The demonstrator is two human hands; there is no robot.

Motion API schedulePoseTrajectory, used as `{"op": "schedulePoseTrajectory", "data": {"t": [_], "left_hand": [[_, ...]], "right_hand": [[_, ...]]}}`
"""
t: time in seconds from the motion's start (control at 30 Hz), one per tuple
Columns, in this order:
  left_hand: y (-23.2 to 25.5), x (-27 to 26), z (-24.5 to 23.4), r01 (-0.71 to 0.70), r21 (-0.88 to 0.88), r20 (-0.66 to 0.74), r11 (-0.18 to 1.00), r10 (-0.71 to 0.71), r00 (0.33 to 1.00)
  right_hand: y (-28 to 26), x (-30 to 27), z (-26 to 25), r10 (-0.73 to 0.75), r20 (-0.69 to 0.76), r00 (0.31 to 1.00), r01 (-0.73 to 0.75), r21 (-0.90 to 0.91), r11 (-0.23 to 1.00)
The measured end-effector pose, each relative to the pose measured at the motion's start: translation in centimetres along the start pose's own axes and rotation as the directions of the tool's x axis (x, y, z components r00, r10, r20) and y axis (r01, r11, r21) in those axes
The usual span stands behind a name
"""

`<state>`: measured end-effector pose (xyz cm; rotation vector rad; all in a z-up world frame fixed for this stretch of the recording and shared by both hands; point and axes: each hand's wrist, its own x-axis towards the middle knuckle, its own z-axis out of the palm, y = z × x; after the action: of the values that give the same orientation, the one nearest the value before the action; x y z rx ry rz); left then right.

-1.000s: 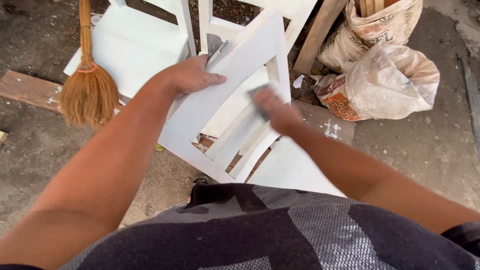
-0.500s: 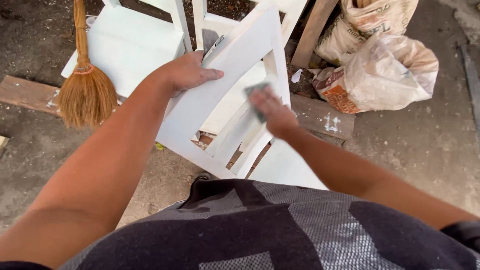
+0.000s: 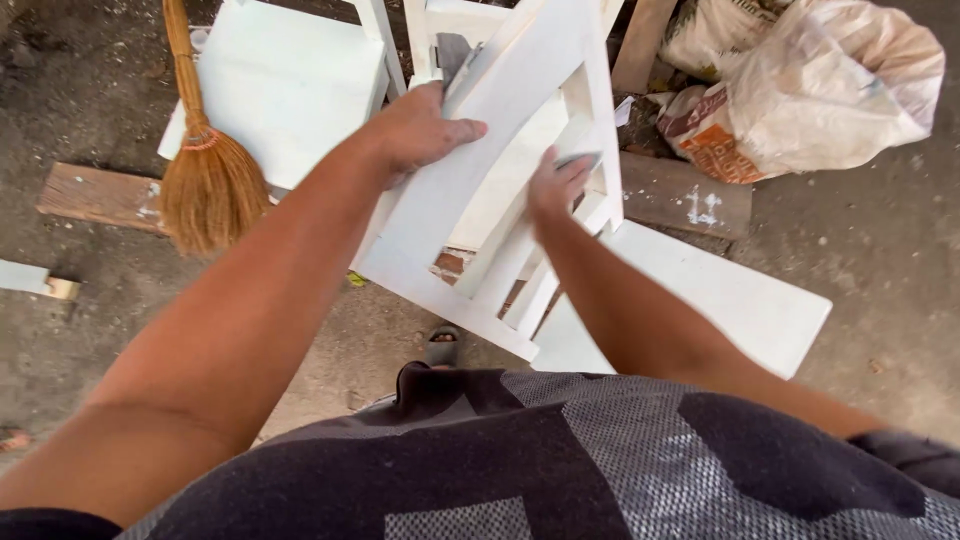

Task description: Sand the backrest of a white wooden chair using sandpaper.

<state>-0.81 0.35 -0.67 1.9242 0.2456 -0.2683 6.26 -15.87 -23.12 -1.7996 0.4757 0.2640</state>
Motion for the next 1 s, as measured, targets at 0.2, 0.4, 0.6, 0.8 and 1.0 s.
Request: {"op": "schedulePoseTrajectory", "data": {"t": [0.2,0.4,0.6,0.8,1.0], "left_hand": [[-0.8,1.2,1.0,-0.059,-0.086,0.011,0.995,0.06,0.998],[-0.2,1.1,2.5,-0.112,0.169,-0.064,0.979,0.124,0.99],[1.7,-0.8,2.5,-0.057,0.039,0.06,0.998,0.054,0.997],[2.1,-0.8,5.6,-0.124,-0.077,0.008,0.989,0.125,0.992],[3.1,-1.8,8.6,-0.187,0.141,-0.007,0.972,0.19,0.982]], "right_hand": [[3.9,-6.5,0.4,-0.382,-0.153,0.911,0.385,-0.007,0.923],[4.5,-6.8,-0.2,0.031,-0.034,0.999,-0.027,0.1,0.995],[2.2,0.2,-3.0,-0.076,-0.163,0.984,0.143,0.454,0.879],[6.4,-15.1,-4.5,-0.065,0.117,0.991,0.017,0.371,0.928],[2.3,-4.0,-8.3,-0.304,-0.19,0.934,0.309,-0.002,0.951]]}}
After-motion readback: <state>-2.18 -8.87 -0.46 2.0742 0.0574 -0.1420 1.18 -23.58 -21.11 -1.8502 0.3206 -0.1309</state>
